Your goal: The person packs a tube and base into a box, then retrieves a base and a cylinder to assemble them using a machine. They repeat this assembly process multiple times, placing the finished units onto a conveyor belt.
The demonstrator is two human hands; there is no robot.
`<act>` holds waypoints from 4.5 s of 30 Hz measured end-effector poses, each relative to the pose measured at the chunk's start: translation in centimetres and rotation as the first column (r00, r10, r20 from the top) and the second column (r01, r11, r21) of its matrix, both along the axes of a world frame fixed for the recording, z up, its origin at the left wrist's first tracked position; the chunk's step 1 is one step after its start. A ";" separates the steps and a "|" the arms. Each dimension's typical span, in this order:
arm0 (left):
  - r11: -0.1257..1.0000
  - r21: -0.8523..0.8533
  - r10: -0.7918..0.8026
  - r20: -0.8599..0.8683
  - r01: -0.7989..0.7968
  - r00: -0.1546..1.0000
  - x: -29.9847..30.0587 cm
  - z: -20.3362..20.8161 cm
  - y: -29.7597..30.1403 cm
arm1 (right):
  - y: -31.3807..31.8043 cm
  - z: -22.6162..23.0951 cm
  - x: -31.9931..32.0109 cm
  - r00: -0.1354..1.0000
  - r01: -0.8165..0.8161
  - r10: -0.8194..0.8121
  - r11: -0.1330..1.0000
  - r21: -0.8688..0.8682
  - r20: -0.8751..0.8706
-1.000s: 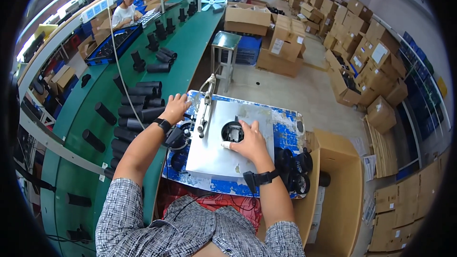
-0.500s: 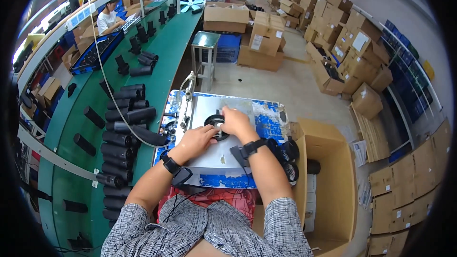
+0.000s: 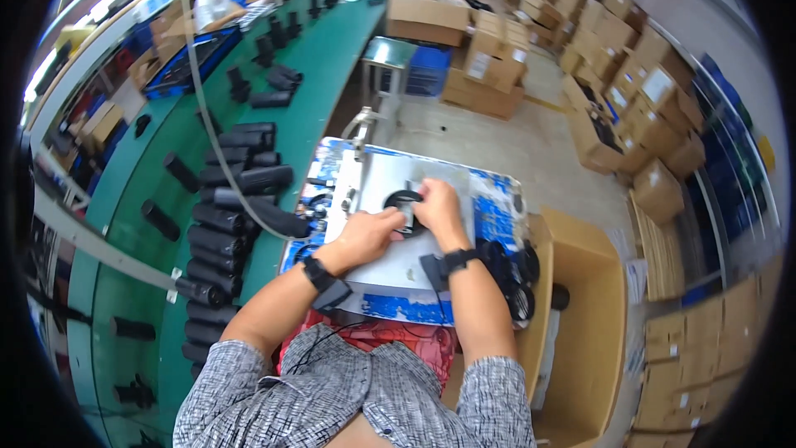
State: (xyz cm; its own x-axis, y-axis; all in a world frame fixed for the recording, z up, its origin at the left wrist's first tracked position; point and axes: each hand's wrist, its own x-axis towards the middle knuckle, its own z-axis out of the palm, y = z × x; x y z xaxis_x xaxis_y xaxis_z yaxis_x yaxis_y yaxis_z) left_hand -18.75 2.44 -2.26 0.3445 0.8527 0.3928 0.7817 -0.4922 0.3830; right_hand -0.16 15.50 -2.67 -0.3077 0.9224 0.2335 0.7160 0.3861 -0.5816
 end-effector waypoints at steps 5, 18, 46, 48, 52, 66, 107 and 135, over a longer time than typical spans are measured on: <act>0.999 -0.032 -0.010 0.030 0.011 1.000 0.8 -0.3 -0.1 | -0.4 -0.4 1.8 0.994 -0.009 0.014 0.999 -0.051 0.105; 0.586 0.287 0.771 0.087 -0.757 0.630 -43.0 6.0 -0.8 | -16.1 -1.6 2.2 0.997 -0.072 0.065 0.921 0.382 0.033; 0.485 0.656 0.713 0.085 -0.578 0.696 -31.8 18.8 -8.8 | -16.5 0.1 2.1 0.997 -0.035 0.050 0.971 0.236 -0.057; 0.658 0.601 0.529 0.059 -0.454 0.846 -22.3 18.6 -11.3 | -16.7 0.6 1.3 0.940 -0.138 0.224 0.940 0.313 -0.259; 0.957 0.284 -0.056 -0.031 0.062 0.998 -8.1 15.5 -16.7 | -20.5 8.3 -3.5 0.860 -0.342 0.308 0.940 -0.010 -0.407; 0.984 -0.069 0.176 0.453 -0.162 0.874 -1.7 -0.7 -11.9 | -6.6 2.4 3.2 0.771 -0.149 0.151 0.987 0.055 -0.618; 0.820 -0.231 0.484 -0.211 -0.524 0.850 -16.7 -5.6 5.5 | -6.6 3.7 1.5 0.979 -0.085 0.099 0.993 0.082 -0.181; 0.852 0.426 -0.037 0.628 -0.304 0.778 -4.9 12.8 -18.4 | -18.8 17.1 -3.8 0.724 -0.532 0.679 0.662 0.528 -0.122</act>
State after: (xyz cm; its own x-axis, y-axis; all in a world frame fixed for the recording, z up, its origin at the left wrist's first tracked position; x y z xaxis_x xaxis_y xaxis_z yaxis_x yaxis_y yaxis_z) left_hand -23.64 -15.91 10.50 -0.2074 0.5088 0.8356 0.5467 -0.6480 0.5303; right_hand -3.94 -3.35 14.42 -0.6109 0.3279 0.7207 0.0575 0.9262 -0.3726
